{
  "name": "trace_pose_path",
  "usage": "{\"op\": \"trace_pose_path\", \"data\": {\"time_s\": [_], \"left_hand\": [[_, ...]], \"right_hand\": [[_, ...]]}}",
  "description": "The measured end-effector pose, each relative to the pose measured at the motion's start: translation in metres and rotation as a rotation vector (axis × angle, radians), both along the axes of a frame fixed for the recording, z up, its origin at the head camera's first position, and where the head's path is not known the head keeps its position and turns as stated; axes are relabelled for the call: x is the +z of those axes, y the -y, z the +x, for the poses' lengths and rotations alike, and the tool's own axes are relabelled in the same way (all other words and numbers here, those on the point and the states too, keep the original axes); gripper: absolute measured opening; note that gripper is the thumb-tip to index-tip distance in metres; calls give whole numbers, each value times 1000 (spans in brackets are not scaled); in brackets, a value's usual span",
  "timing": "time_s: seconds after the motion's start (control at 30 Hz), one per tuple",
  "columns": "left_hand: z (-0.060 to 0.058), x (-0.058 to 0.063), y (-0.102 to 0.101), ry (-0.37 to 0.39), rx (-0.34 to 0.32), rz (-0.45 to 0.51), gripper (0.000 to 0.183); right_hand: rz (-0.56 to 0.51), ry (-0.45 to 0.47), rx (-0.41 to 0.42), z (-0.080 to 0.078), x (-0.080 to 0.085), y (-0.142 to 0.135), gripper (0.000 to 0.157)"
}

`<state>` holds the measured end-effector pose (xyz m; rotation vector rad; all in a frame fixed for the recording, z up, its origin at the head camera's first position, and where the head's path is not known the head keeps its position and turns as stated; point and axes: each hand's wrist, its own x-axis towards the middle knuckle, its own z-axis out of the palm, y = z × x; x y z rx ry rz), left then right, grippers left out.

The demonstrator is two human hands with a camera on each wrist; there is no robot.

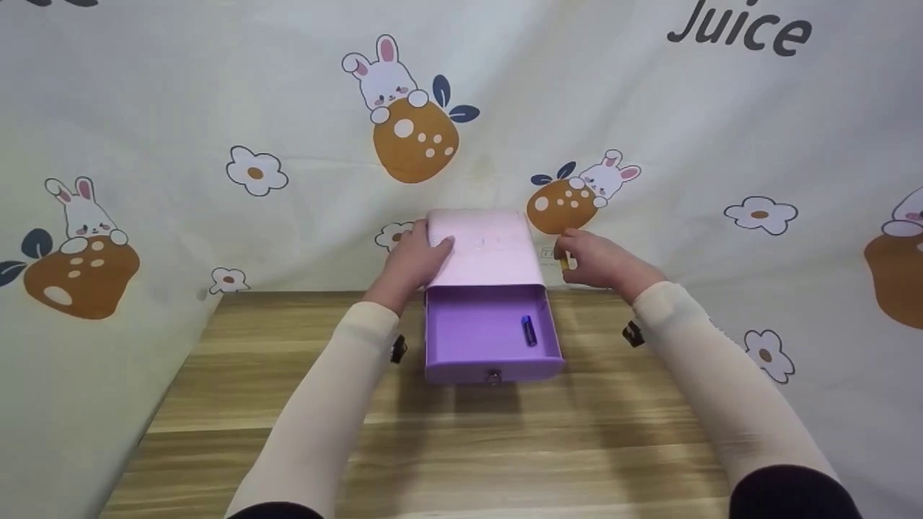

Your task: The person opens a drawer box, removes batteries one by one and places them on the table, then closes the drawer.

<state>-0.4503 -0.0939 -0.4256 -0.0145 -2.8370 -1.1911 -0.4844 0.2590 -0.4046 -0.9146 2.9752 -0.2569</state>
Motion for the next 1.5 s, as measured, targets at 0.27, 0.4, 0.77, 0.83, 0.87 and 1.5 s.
{"op": "trace_pose_path", "data": {"time_s": [0.27,0.4,0.77,0.83,0.87,1.5], "left_hand": [[-1,-1,1,-17,-2,-13,85],[0,0,1,-21,-5,-17,85],[0,0,0,-9,-5,-10,86],[-1,0,0,-5,-4,-11,86],[-1,0,0,-4,-3,-11,86],[-1,0,0,-12,-3,-34,86]], "right_hand": [[-21,-7,37,-5,-16,3,28],[-11,-5,37,-6,-21,4,28],[18,6,37,-8,-32,6,31],[20,4,39,-9,-33,6,31],[21,4,40,-9,-34,6,31],[45,18,36,-9,-57,9,31]]}}
